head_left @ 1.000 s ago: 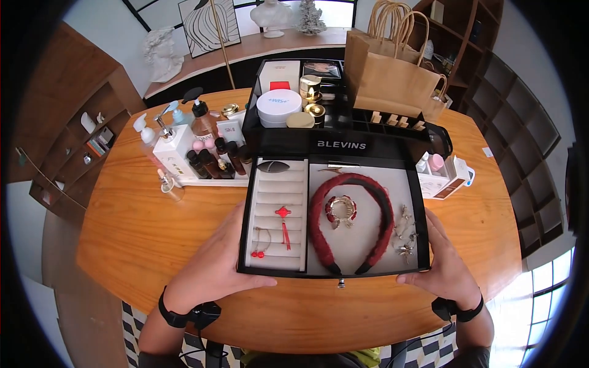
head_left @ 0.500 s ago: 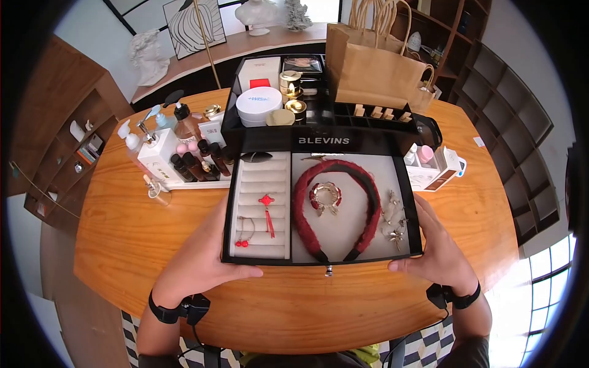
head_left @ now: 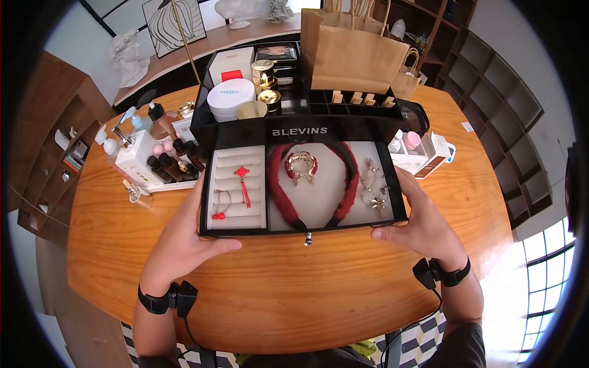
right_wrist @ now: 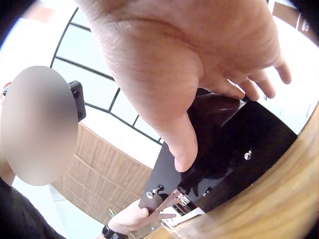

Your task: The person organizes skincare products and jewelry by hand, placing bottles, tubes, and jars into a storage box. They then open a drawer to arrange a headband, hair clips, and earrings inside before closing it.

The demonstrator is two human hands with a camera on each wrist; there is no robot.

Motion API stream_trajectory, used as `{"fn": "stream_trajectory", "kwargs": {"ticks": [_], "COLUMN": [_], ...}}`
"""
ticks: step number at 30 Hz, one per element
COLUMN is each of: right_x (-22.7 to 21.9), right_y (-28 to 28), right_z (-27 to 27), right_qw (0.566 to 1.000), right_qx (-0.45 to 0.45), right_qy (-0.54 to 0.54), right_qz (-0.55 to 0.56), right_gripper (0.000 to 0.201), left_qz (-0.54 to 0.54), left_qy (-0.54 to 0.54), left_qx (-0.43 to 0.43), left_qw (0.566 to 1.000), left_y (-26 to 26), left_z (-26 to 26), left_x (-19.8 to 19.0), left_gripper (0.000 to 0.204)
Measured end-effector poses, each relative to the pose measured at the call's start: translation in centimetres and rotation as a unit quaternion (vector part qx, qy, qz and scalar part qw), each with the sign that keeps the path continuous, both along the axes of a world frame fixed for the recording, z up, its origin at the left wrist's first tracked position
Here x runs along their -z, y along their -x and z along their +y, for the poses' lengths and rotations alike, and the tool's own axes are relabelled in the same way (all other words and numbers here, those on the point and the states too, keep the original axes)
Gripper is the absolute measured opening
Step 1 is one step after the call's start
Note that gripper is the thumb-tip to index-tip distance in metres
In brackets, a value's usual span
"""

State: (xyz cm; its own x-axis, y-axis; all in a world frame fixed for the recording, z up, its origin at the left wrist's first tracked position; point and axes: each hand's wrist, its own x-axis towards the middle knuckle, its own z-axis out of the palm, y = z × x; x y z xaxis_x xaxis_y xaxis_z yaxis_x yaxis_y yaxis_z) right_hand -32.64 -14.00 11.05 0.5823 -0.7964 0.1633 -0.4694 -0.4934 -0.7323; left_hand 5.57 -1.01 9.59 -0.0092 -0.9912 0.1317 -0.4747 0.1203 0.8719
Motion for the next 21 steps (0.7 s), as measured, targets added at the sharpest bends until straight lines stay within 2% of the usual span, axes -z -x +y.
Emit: {"fn": "stream_trajectory", "kwargs": {"ticks": [6,10,12,13,14,16,17,18,20,21], "right_x": [0.4,0.7,0.1,0.1,-0.2,-0.8,0.1,0.2,0.2,0.7], "right_y": [-0.2,0.1,0.2,0.2,0.2,0.3,0.3,0.2,-0.1,-0.3], "right_z": [-1.5,-2.5,-2.5,-2.4,-2.5,-2.6,-2.9,-2.9,-2.9,-3.2], "right_qw": [0.999,0.997,0.996,0.994,0.993,0.992,0.992,0.991,0.985,0.986], "right_qx": [0.02,0.035,0.064,0.079,0.083,0.12,0.123,0.126,0.159,0.156], "right_qy": [0.028,0.063,0.044,0.067,0.07,-0.024,0.019,0.02,-0.051,-0.026], "right_qz": [-0.014,-0.017,-0.033,-0.046,-0.042,-0.029,-0.037,-0.035,-0.035,-0.053], "right_gripper": [0.101,0.094,0.086,0.074,0.074,0.064,0.054,0.054,0.047,0.038], "left_qz": [0.023,-0.025,-0.042,-0.034,-0.03,-0.034,-0.03,-0.029,-0.009,-0.009], "left_qy": [0.017,0.044,0.064,0.082,0.084,0.065,0.079,0.08,0.072,0.082], "left_qx": [-0.017,-0.065,-0.094,-0.106,-0.101,-0.138,-0.14,-0.138,-0.158,-0.17], "left_qw": [0.999,0.997,0.993,0.99,0.991,0.988,0.986,0.987,0.985,0.982], "left_y": [-0.3,-1.1,-1.8,-1.8,-1.9,-2.3,-2.6,-3.0,-3.6,-3.7], "left_z": [-0.9,-1.0,-1.1,-1.1,-1.1,-1.1,-1.2,-1.4,-1.6,-1.8], "left_x": [0.6,1.1,1.4,1.5,1.3,1.0,1.2,1.4,1.9,2.3], "left_gripper": [0.111,0.096,0.089,0.081,0.081,0.076,0.07,0.07,0.066,0.06]}}
